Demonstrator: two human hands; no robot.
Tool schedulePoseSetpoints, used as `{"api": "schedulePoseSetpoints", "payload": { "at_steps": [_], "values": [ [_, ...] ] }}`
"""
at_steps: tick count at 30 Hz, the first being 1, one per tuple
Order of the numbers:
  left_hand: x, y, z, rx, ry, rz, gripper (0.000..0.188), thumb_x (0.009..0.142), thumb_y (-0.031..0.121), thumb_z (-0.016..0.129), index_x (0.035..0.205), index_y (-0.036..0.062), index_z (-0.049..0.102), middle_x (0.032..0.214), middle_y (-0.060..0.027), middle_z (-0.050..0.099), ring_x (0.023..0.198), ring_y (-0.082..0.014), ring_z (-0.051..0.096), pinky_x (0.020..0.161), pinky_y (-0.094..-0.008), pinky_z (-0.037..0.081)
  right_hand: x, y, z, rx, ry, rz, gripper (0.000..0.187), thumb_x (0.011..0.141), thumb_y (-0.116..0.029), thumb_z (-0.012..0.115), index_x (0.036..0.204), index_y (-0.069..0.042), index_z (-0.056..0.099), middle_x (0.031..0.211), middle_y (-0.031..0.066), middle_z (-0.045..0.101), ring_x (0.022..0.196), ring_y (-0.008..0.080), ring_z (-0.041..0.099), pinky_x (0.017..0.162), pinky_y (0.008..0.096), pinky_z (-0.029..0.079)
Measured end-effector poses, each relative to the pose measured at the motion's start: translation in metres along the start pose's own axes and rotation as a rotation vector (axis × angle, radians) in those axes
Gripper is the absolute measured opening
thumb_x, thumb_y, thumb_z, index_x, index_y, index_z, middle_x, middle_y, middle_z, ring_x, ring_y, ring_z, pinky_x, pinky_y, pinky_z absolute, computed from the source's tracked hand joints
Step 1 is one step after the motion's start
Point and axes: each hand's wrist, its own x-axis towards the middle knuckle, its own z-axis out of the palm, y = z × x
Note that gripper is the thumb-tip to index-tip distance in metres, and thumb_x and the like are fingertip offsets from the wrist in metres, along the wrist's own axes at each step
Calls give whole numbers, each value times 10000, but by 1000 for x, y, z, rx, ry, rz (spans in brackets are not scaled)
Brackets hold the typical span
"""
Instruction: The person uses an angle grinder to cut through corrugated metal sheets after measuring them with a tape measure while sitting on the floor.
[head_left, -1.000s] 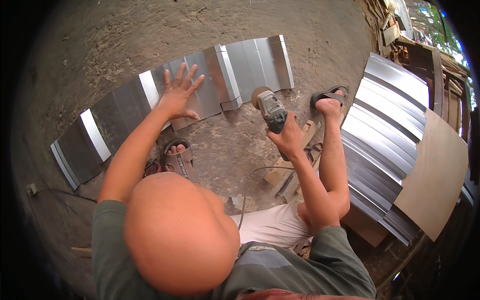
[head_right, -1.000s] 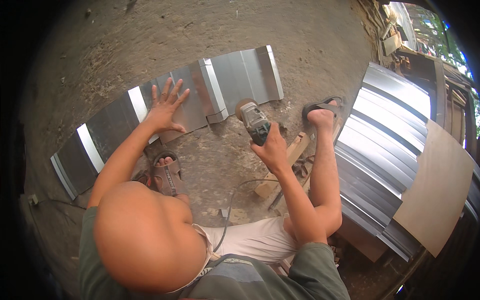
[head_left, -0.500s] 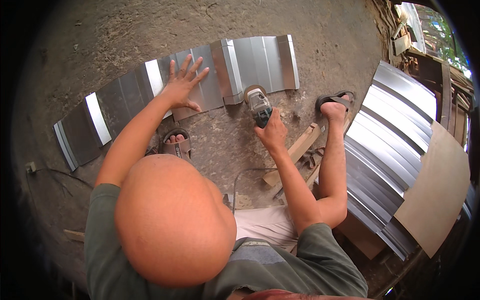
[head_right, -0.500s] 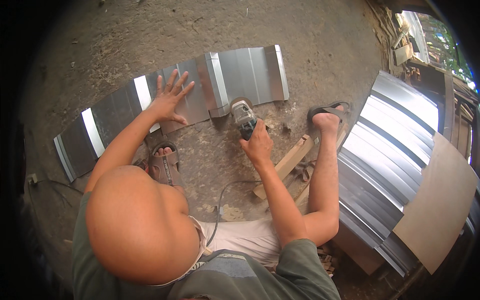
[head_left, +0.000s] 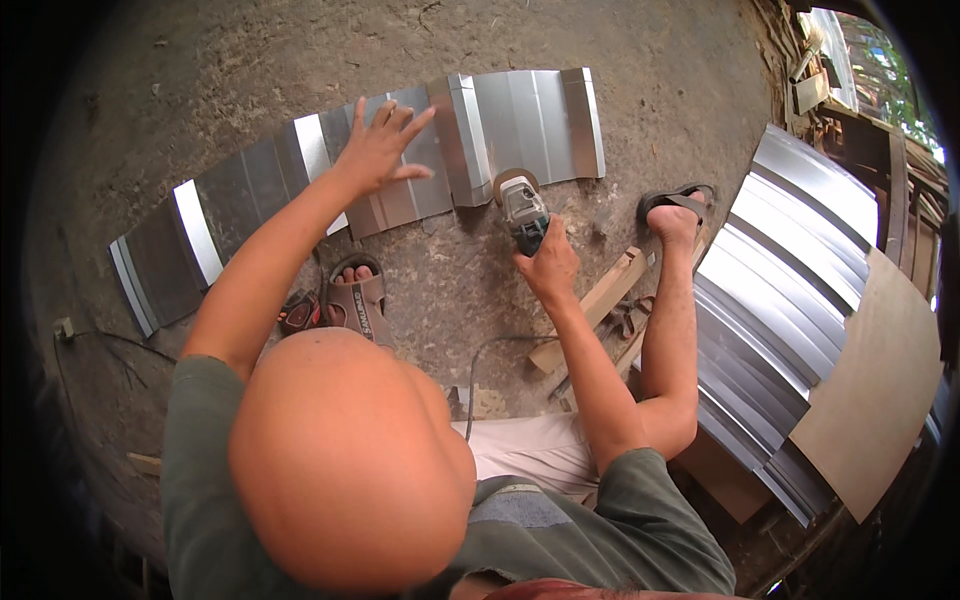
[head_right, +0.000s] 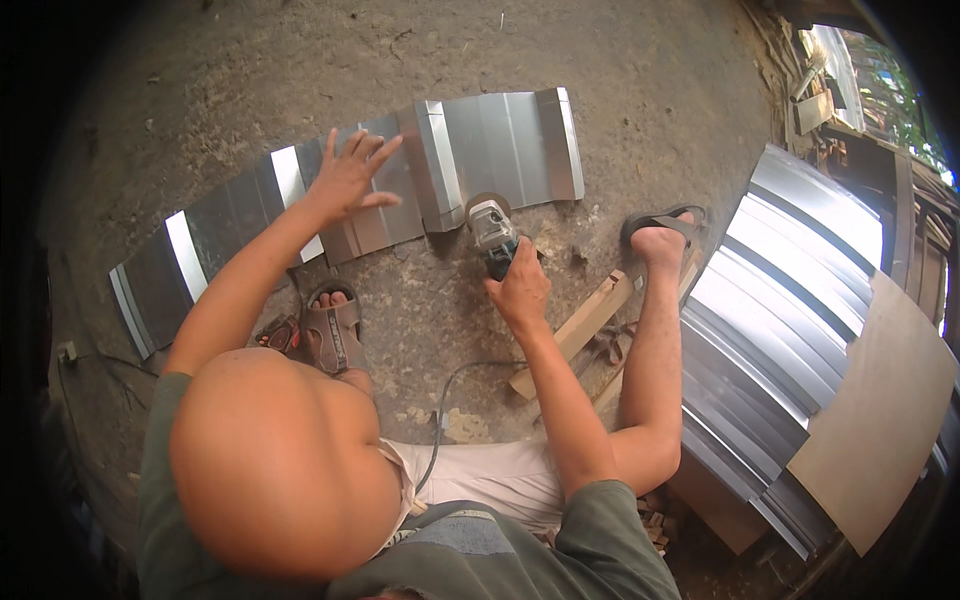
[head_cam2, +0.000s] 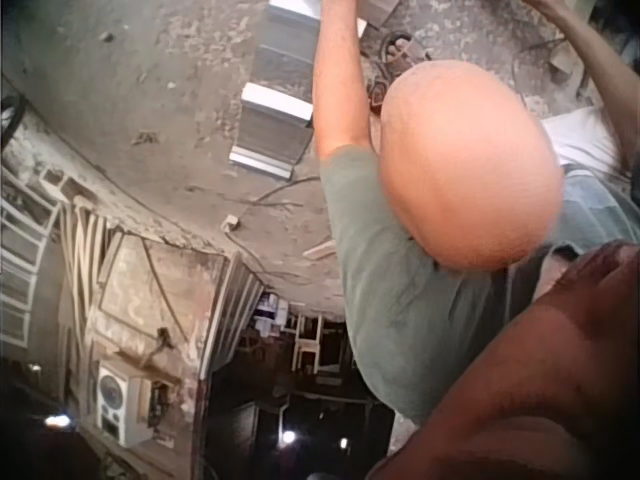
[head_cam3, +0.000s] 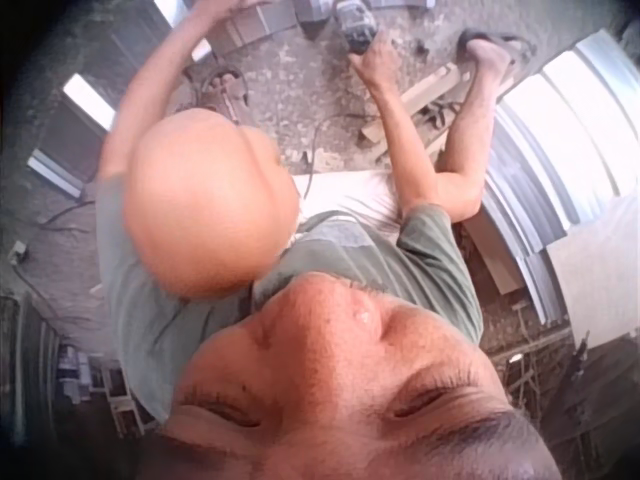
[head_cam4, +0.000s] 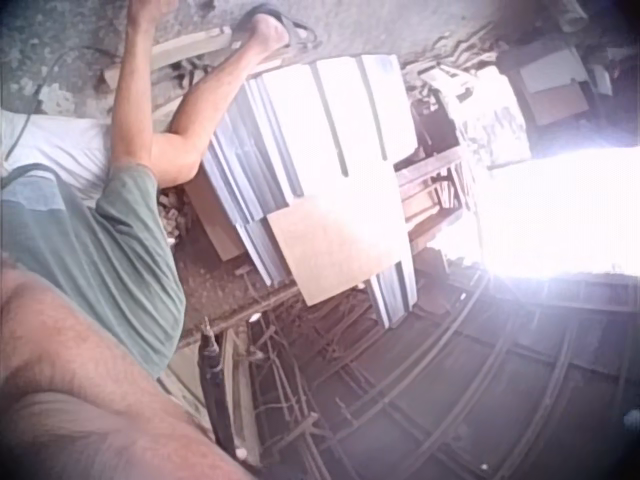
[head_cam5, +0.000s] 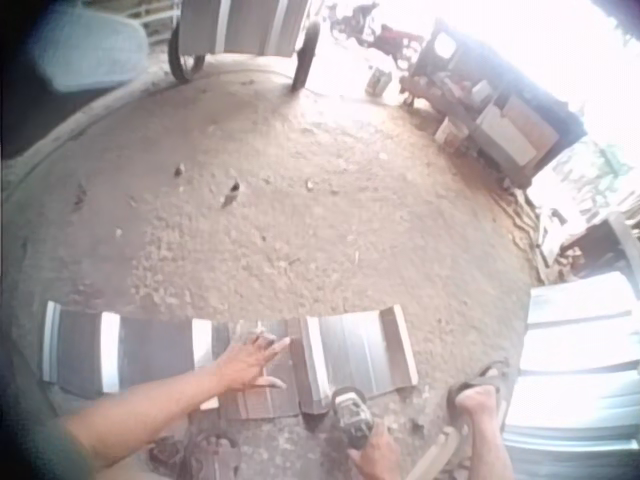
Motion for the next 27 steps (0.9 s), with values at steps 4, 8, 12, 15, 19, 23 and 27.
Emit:
{"api": "schedulePoseSetpoints", "payload": {
  "at_steps": [4, 8, 12, 15, 19, 23, 27],
  "values": [
    [38, 2, -4, 99, 276, 5, 950, 858, 853, 422, 1649, 434, 104, 1738, 2, 115, 1556, -323, 221, 1179, -765, 164, 0, -1, -3, 3, -8, -12, 805, 704, -207, 854, 1361, -39, 421, 1188, 195, 620, 1036, 430, 664, 819, 520, 548],
    [54, 6, 3, 108, 234, -52, 946, 828, 878, 413, 1632, 491, 98, 1730, 88, 138, 1551, -337, 234, 1173, -773, 176, 0, -1, 1, -16, 9, -23, 815, 706, -206, 856, 1370, -36, 415, 1199, 198, 616, 1032, 430, 665, 819, 516, 550],
    [55, 7, 8, 99, 262, -54, 1049, 757, 921, 468, 1636, 472, 115, 1728, 98, 140, 1533, -345, 243, 1169, -784, 155, -1, -1, 2, -48, -13, -16, 877, 692, -201, 878, 1403, -16, 400, 1233, 193, 600, 1060, 419, 660, 829, 508, 556],
    [53, 13, 7, 84, 271, -68, 1129, 695, 960, 493, 1639, 459, 128, 1727, 64, 152, 1528, -355, 227, 1160, -799, 135, -2, 3, 3, -19, -39, 2, 898, 692, -212, 884, 1417, -4, 396, 1228, 192, 600, 1063, 417, 659, 835, 504, 555],
    [52, 18, 11, 54, 302, -97, 1169, 663, 991, 481, 1639, 446, 140, 1719, 10, 173, 1539, -365, 186, 1155, -810, 102, -5, -2, 2, -23, -19, -4, 874, 707, -230, 873, 1411, -7, 406, 1209, 200, 611, 1035, 428, 664, 833, 506, 550],
    [52, 20, 10, 43, 283, -108, 1167, 663, 995, 468, 1639, 444, 142, 1719, 9, 173, 1555, -366, 152, 1160, -811, 68, -5, -2, 3, -19, 33, -35, 788, 739, -252, 841, 1373, -22, 432, 1179, 224, 640, 980, 449, 678, 806, 512, 546],
    [51, 24, 6, 51, 236, -134, 1172, 658, 998, 460, 1639, 454, 121, 1729, 9, 155, 1578, -363, 123, 1171, -808, 27, -9, -4, 2, -39, -28, -4, 911, 709, -231, 881, 1439, 8, 393, 1246, 185, 577, 1088, 403, 648, 853, 504, 547]
  ]
}}
